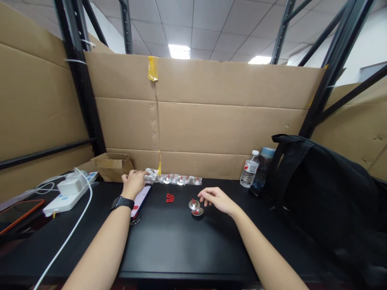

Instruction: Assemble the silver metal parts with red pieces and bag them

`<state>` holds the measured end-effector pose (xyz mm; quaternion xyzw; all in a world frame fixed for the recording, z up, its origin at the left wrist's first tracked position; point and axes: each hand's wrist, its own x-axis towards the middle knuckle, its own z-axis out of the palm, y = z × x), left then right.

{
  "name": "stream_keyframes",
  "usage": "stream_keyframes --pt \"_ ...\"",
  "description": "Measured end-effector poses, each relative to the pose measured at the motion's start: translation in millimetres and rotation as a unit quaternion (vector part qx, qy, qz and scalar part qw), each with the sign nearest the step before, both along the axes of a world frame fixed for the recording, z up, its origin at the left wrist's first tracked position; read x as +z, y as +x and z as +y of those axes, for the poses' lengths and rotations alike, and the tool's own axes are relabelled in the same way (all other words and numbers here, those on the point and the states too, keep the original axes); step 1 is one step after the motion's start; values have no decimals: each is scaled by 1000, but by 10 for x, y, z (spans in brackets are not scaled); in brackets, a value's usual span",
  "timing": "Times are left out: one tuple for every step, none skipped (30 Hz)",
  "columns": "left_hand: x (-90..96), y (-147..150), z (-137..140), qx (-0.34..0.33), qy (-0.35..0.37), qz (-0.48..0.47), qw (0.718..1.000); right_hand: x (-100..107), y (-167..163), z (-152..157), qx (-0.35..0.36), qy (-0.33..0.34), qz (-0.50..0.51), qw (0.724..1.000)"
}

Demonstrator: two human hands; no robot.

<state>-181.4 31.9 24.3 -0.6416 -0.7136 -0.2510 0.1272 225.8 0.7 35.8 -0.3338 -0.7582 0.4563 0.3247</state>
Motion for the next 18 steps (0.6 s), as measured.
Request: stream_keyframes --pt "-19 -5 12 -8 -1 -2 1000 -6 2 6 -1 0 -2 1000" --pt "-34 -12 23 -14 -2 -5 1000 -13 5 13 -2 0 -2 1000" --pt "-46 -20 30 -18 -4 -7 1000 -19 8 20 -3 1 -2 1000" --pt "-55 -27 36 -20 -8 -9 1000 -24 12 26 -3 3 -2 1000" --pt "-62 -31 40 -19 -14 -9 1000 -28 16 31 -4 4 -2 1000" --pt "-65 -31 41 -16 -23 -7 1000 -29 18 33 -3 4 -2 1000" --pt "-66 -27 40 -12 -34 -3 999 -28 20 34 -2 4 -5 1000" --pt "-64 -19 38 -8 -47 5 999 -25 21 33 -1 2 -9 1000" --pt "-60 -7 36 -5 -60 15 998 -21 20 31 2 1 -13 1000" --pt "-54 8 33 -3 -74 27 997 -16 18 29 5 -1 -17 1000" --pt "-48 24 31 -3 -85 40 996 -11 16 26 9 -2 -20 1000" --pt "-43 40 31 -4 -91 51 994 -7 13 23 13 -3 -22 1000" --pt "-40 54 31 -3 -95 61 994 -4 10 21 16 -4 -22 1000" --pt "-41 65 33 1 -95 67 993 -2 8 19 19 -5 -22 1000" --pt "-44 72 36 5 -94 71 993 1 6 17 21 -6 -21 1000" --pt "-49 74 40 10 -93 73 993 4 6 14 21 -7 -21 1000" --pt "-55 72 44 17 -90 72 993 9 7 11 21 -8 -21 1000" --pt "-61 68 49 21 -86 71 994 14 8 6 21 -8 -22 1000"
